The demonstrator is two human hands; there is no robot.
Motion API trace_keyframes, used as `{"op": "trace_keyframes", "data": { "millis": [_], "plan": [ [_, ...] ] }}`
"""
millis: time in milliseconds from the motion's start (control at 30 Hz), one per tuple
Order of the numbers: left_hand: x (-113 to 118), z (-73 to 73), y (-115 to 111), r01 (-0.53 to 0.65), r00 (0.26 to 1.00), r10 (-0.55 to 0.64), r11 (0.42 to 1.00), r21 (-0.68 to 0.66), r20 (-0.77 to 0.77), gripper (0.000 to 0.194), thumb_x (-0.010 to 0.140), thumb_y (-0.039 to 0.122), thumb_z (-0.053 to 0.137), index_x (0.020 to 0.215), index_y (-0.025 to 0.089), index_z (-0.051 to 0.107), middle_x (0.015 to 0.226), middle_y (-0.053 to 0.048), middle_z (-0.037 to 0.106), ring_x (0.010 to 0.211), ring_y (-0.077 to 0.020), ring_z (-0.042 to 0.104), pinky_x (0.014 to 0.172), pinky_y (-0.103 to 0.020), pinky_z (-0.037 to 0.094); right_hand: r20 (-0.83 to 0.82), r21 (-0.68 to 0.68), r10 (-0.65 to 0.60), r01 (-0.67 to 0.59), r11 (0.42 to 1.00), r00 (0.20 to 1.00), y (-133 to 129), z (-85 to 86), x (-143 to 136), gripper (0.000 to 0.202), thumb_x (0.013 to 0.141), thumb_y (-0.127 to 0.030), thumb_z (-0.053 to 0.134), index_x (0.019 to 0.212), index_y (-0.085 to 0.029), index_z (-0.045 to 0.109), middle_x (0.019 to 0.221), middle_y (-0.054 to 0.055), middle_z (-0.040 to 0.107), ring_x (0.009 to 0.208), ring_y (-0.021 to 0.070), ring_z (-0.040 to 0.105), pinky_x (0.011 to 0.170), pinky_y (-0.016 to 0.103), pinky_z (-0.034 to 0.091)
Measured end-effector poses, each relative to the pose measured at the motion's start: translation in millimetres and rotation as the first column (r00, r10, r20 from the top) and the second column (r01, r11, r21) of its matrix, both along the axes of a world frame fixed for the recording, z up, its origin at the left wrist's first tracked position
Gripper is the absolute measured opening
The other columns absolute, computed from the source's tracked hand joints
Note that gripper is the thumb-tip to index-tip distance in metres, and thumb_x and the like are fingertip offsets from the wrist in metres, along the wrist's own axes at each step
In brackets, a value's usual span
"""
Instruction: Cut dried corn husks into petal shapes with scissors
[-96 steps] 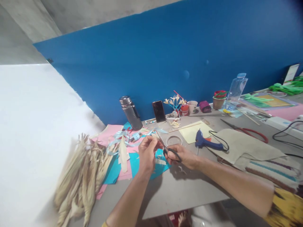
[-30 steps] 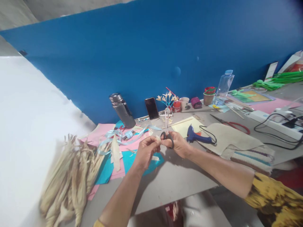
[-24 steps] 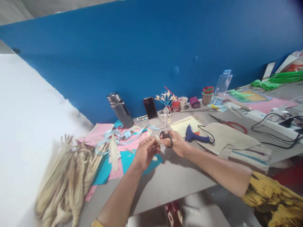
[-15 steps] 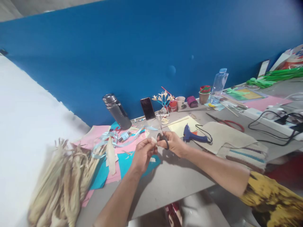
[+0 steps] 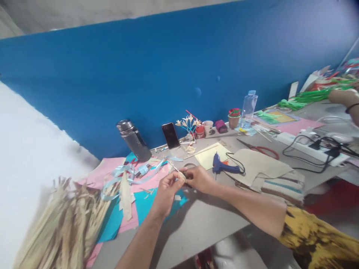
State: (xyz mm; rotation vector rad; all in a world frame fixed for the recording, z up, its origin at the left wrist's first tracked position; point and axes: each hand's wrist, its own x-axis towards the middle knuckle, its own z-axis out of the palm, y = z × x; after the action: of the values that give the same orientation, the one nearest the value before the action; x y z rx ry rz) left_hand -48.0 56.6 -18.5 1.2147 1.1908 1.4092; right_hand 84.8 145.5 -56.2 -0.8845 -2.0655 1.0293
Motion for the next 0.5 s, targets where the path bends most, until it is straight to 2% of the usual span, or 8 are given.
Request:
{"op": "trace_keyframes", "data": {
  "millis": [67,167,300,400,500],
  "plan": [
    [3.5,-3.4,0.3,0.017,0.999,-0.017,0.999,-0.032,0.030,0.023,0.077,0.034,0.073,0.068,0.017,0.062,0.098,-0.008,0.065,0.100,-0.0233,0.059,0.083,-0.031,0.047,0.056,0.039,-0.016,0.014,0.999,0.998,-0.6,-3.7,-1.8,0.033,0.068,-0.022,0.069,0.047,-0.016,0.045,0.049,-0.006,0.036,0.051,0.0082,0.034,0.051,0.025,0.020],
    [6.4,-7.7,1.8,-0.012,0.995,0.019,0.997,-0.075,0.101,0.024,0.077,0.035,0.073,0.069,0.016,0.061,0.095,-0.006,0.064,0.086,-0.0193,0.059,0.076,-0.031,0.049,0.086,0.051,0.019,-0.024,0.998,0.996,-1.1,-5.1,-2.0,0.029,0.069,-0.020,0.067,0.049,-0.016,0.045,0.049,-0.006,0.036,0.050,0.0080,0.034,0.050,0.025,0.020],
    [6.3,-7.3,3.1,-0.015,0.989,0.026,0.997,-0.074,0.147,0.027,0.075,0.036,0.074,0.067,0.016,0.059,0.078,-0.002,0.060,0.071,-0.0147,0.055,0.068,-0.027,0.047,0.037,-0.053,0.150,-0.148,0.988,0.988,-1.3,2.8,2.0,0.018,0.071,-0.016,0.057,0.054,-0.016,0.051,0.052,-0.005,0.043,0.052,0.0085,0.038,0.049,0.023,0.024],
    [6.0,-3.6,2.2,0.001,0.991,0.006,0.999,-0.049,0.136,0.029,0.076,0.038,0.074,0.066,0.016,0.058,0.079,-0.003,0.058,0.072,-0.0147,0.053,0.068,-0.026,0.046,0.003,-0.113,0.242,-0.240,0.964,0.970,-0.5,10.9,5.6,0.017,0.074,-0.016,0.053,0.057,-0.016,0.053,0.055,-0.004,0.047,0.054,0.0089,0.040,0.051,0.022,0.028],
    [6.3,-0.3,0.7,0.015,0.990,-0.011,0.999,-0.028,0.141,0.028,0.075,0.038,0.075,0.065,0.017,0.058,0.081,-0.003,0.058,0.078,-0.0163,0.054,0.071,-0.027,0.046,-0.016,-0.148,0.303,-0.302,0.942,0.953,2.6,15.1,8.0,0.022,0.077,-0.025,0.059,0.058,-0.017,0.052,0.056,-0.005,0.043,0.054,0.0087,0.036,0.050,0.022,0.027]
  ]
}}
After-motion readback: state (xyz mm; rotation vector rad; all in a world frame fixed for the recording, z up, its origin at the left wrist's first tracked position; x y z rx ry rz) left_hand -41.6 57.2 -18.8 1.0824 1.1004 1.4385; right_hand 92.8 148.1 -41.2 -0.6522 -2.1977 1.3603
